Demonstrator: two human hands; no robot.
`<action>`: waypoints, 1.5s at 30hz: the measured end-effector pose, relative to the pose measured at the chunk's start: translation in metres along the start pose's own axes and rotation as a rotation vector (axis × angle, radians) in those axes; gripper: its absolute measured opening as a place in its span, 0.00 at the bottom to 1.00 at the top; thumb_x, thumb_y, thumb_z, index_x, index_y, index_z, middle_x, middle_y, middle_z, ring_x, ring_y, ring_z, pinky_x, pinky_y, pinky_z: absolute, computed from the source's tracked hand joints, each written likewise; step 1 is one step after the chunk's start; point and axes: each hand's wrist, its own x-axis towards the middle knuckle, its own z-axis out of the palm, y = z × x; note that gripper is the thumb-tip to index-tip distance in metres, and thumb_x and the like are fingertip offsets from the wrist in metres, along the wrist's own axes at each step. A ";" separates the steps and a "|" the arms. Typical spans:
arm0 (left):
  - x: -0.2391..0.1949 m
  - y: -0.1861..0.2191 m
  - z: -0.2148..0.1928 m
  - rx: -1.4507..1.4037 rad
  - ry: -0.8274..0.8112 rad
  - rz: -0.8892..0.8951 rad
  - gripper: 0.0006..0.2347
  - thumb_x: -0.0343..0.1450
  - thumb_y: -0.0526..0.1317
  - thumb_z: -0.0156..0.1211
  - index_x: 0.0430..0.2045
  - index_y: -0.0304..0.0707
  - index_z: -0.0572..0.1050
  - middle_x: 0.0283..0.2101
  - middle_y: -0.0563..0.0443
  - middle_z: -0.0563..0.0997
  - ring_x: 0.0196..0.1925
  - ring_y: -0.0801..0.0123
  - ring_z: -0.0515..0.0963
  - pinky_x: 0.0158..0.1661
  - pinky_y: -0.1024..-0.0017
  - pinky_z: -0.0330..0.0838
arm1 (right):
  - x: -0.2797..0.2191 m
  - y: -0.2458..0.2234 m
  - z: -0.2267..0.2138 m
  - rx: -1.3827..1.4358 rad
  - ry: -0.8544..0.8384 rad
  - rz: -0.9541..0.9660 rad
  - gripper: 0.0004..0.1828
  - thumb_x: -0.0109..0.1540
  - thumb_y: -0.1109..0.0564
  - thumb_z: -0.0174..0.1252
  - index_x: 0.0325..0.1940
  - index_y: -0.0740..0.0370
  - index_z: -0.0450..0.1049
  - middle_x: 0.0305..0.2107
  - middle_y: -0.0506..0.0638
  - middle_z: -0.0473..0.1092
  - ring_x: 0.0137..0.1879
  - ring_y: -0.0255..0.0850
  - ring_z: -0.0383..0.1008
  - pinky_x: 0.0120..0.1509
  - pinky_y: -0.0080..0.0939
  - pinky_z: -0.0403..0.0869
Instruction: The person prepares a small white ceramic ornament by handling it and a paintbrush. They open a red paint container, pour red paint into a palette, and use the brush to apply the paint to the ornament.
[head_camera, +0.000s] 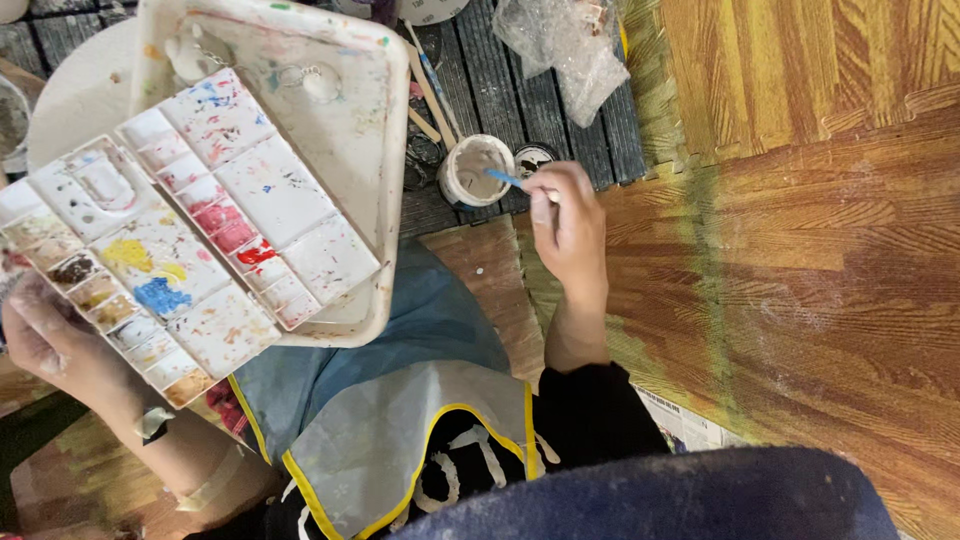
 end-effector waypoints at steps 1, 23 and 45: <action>-0.001 0.000 0.000 -0.034 -0.008 -0.021 0.16 0.90 0.39 0.36 0.53 0.19 0.71 0.53 0.39 0.79 0.52 0.66 0.79 0.54 0.70 0.74 | 0.005 -0.004 0.000 0.003 -0.068 0.056 0.03 0.71 0.60 0.55 0.47 0.62 0.72 0.41 0.51 0.73 0.31 0.35 0.73 0.34 0.37 0.71; -0.004 0.001 -0.016 0.055 0.163 -0.058 0.15 0.88 0.39 0.41 0.58 0.21 0.73 0.45 0.44 0.79 0.40 0.72 0.73 0.42 0.76 0.66 | 0.027 -0.023 0.016 -0.024 -0.073 0.007 0.03 0.69 0.62 0.58 0.47 0.59 0.74 0.38 0.52 0.73 0.41 0.45 0.76 0.46 0.44 0.74; -0.038 0.072 -0.021 0.322 0.225 0.243 0.15 0.88 0.39 0.35 0.52 0.21 0.69 0.49 0.39 0.76 0.51 0.64 0.75 0.55 0.71 0.70 | -0.025 0.013 -0.006 0.518 0.438 -0.034 0.10 0.74 0.55 0.52 0.50 0.63 0.74 0.40 0.50 0.73 0.32 0.30 0.65 0.29 0.27 0.61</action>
